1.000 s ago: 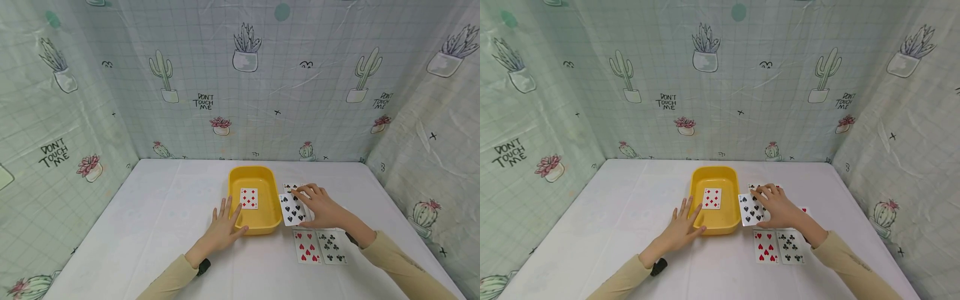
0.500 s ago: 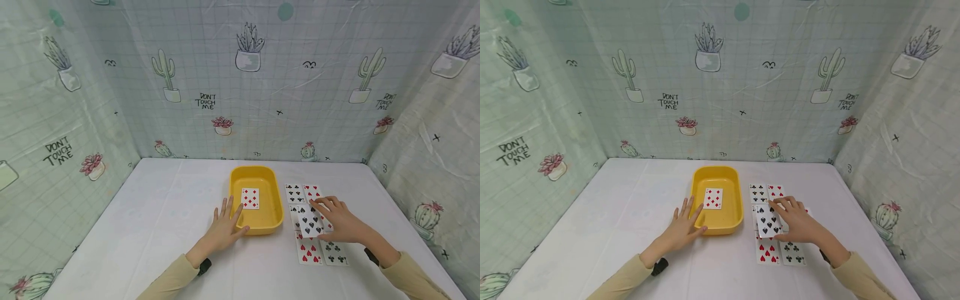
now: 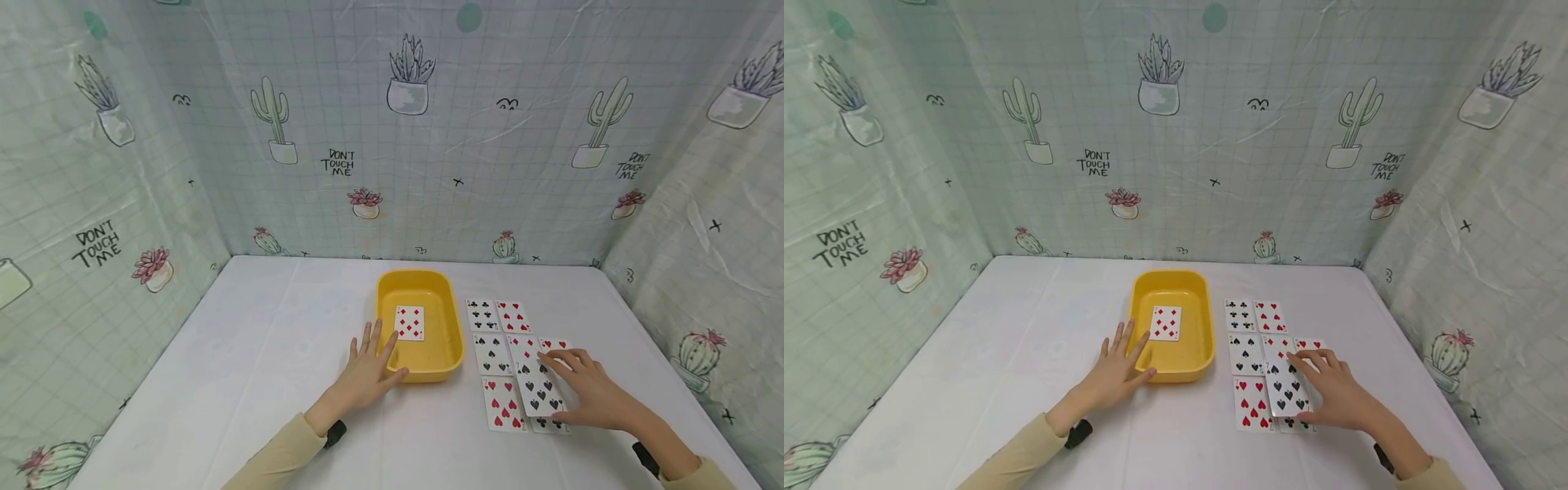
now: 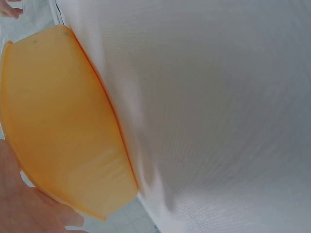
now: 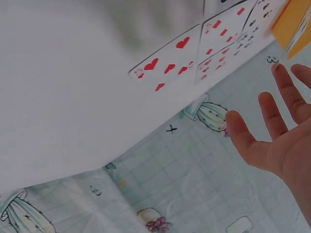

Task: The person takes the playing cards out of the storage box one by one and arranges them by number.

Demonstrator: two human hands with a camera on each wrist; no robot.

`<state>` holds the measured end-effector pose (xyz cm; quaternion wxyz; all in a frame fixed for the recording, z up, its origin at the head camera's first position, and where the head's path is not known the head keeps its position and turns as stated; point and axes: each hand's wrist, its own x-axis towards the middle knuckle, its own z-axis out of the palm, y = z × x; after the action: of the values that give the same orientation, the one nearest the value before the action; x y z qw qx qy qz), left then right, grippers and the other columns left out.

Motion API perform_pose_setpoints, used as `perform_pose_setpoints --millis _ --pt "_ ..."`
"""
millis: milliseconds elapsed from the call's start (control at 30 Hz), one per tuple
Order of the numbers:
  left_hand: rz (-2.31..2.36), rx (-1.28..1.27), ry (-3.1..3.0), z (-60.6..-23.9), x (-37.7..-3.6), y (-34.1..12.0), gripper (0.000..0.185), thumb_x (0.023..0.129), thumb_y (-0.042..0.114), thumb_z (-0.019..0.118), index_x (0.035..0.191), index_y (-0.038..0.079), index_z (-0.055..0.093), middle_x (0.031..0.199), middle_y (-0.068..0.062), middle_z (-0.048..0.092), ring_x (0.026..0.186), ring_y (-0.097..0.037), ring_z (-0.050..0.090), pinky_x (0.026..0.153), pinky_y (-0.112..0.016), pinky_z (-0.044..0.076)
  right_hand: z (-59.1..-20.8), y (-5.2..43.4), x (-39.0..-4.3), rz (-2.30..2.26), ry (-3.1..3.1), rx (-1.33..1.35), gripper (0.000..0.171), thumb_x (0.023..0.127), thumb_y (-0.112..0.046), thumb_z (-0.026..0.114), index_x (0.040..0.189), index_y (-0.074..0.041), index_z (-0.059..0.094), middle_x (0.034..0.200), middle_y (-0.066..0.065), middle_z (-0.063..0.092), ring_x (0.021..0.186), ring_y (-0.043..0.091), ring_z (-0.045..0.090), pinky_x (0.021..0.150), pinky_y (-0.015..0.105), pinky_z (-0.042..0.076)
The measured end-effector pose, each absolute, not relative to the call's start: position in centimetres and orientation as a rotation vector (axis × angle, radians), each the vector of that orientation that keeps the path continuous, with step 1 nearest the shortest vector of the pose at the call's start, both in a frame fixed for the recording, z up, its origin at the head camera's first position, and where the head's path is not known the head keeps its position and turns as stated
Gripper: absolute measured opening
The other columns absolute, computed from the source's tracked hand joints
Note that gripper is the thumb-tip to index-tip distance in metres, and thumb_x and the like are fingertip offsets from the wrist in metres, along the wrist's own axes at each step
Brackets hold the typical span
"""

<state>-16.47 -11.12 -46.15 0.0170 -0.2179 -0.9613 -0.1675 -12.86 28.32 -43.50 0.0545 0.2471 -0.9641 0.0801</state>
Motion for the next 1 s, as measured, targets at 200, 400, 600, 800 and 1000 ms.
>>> perform_pose_setpoints --millis 200,400,600,800,1000 --pt "-0.518 -0.675 -3.001 -46.1 -16.5 -11.1 0.076 0.087 0.062 0.031 0.143 0.013 0.019 0.15 -0.019 -0.003 0.137 -0.041 -0.002 0.102 -0.064 0.012 -44.3 30.0 -11.9 0.239 -2.947 0.7 0.09 0.052 -0.041 0.081 0.129 -0.014 0.043 0.123 0.007 0.042 0.109 0.027 0.032 0.081 0.052 0.033" --pt "-0.519 -0.671 -3.004 -46.2 -16.5 -11.0 0.075 0.087 0.061 0.032 0.143 0.013 0.019 0.15 -0.019 -0.003 0.137 -0.04 -0.004 0.102 -0.064 0.012 -44.9 31.6 -11.1 0.174 -2.932 0.675 0.091 0.048 -0.042 0.082 0.127 -0.017 0.045 0.119 0.001 0.043 0.106 0.024 0.034 0.075 0.048 0.036" --pt "-0.511 -0.666 -3.007 -46.2 -16.6 -11.1 0.075 0.087 0.061 0.032 0.143 0.013 0.02 0.15 -0.019 -0.003 0.137 -0.041 -0.004 0.102 -0.064 0.012 -45.4 32.9 -10.7 0.16 -2.922 0.674 0.095 0.046 -0.043 0.082 0.128 -0.016 0.044 0.12 0.002 0.041 0.105 0.023 0.033 0.073 0.048 0.036" --pt "-0.507 -0.661 -3.026 -46.2 -16.6 -11.1 0.075 0.087 0.062 0.031 0.144 0.014 0.017 0.15 -0.018 -0.005 0.137 -0.04 -0.004 0.102 -0.063 0.011 -45.6 33.6 -10.5 0.153 -2.939 0.662 0.094 0.046 -0.042 0.082 0.128 -0.017 0.043 0.119 0.001 0.042 0.104 0.023 0.034 0.072 0.049 0.037" --pt "-0.51 -0.67 -3.015 -46.3 -16.7 -11.1 0.075 0.087 0.062 0.031 0.143 0.013 0.018 0.15 -0.019 -0.004 0.137 -0.041 -0.004 0.102 -0.064 0.012 -45.9 34.4 -10.7 0.156 -3.021 0.608 0.096 0.047 -0.043 0.081 0.131 -0.018 0.041 0.119 0.003 0.042 0.105 0.026 0.035 0.073 0.052 0.037"
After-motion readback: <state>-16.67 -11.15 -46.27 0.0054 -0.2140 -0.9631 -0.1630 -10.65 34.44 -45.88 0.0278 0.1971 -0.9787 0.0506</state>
